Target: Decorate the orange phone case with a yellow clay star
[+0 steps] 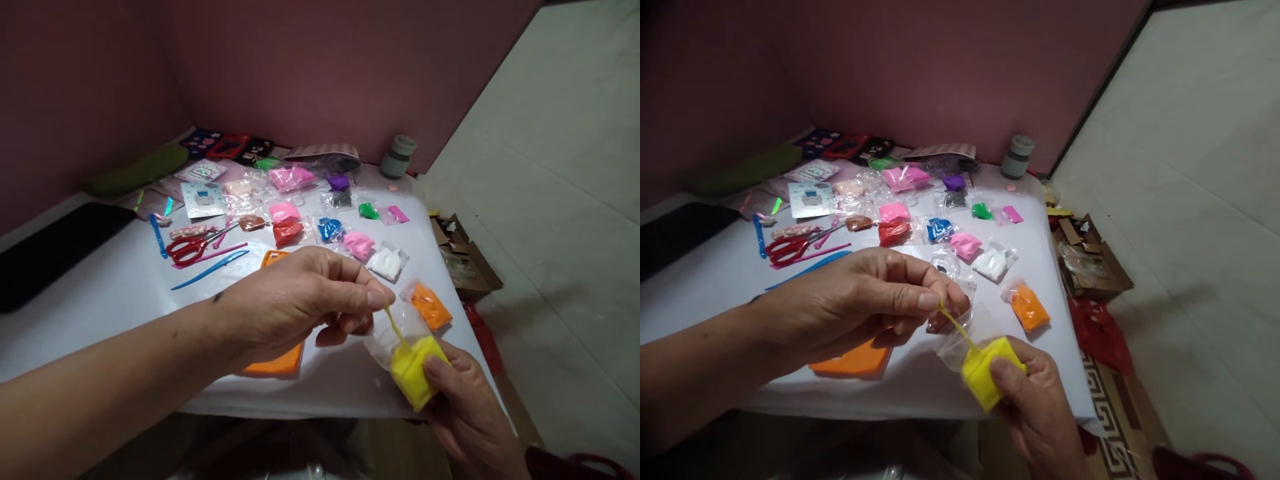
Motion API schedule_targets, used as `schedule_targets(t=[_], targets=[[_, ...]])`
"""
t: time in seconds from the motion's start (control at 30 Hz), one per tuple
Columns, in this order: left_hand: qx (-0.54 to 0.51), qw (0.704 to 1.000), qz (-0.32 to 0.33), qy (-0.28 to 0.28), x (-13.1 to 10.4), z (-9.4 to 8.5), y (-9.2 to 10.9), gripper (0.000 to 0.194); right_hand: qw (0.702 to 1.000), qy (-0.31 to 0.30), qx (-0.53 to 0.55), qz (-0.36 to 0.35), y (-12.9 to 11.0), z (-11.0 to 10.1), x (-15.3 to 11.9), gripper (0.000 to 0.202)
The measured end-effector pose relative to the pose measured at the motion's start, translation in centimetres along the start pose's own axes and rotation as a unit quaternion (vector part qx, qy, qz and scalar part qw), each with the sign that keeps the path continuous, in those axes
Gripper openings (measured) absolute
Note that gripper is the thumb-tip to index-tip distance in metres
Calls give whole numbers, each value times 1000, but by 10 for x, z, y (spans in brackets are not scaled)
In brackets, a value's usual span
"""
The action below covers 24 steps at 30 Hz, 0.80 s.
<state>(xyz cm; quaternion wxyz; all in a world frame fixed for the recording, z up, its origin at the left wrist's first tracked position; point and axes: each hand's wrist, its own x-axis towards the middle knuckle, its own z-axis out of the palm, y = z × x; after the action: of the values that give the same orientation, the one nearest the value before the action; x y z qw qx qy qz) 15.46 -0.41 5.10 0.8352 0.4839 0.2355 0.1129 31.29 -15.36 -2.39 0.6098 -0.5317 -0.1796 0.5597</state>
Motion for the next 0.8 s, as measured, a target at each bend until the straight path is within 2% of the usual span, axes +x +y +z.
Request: schedule_targets(t=[0.13, 0.3, 0.37, 0.47, 0.6, 0.7, 0.8], targets=[[-25, 999, 19, -27, -3, -3, 4, 19, 999, 3, -34, -11, 2, -5, 3, 32], [-85, 993, -10, -76, -8, -7, 16, 29, 991, 41, -117, -40, 1, -13, 6, 40], [-83, 995, 10, -49, -8, -8, 22, 31, 981, 68, -173, -54, -2, -16, 8, 40], [-57, 998, 36, 5, -7, -10, 25, 26, 948, 121, -282, -85, -10, -17, 12, 40], [-9, 999, 24, 32, -6, -12, 20, 22, 878, 200, -409, -147, -19, -14, 18, 39], [-4, 999, 6, 39, -7, -14, 15, 20, 838, 232, -458, -184, -18, -14, 20, 41], [-9, 999, -9, 51, -8, -16, 10, 12, 818, 250, -471, -218, -12, -18, 16, 42]])
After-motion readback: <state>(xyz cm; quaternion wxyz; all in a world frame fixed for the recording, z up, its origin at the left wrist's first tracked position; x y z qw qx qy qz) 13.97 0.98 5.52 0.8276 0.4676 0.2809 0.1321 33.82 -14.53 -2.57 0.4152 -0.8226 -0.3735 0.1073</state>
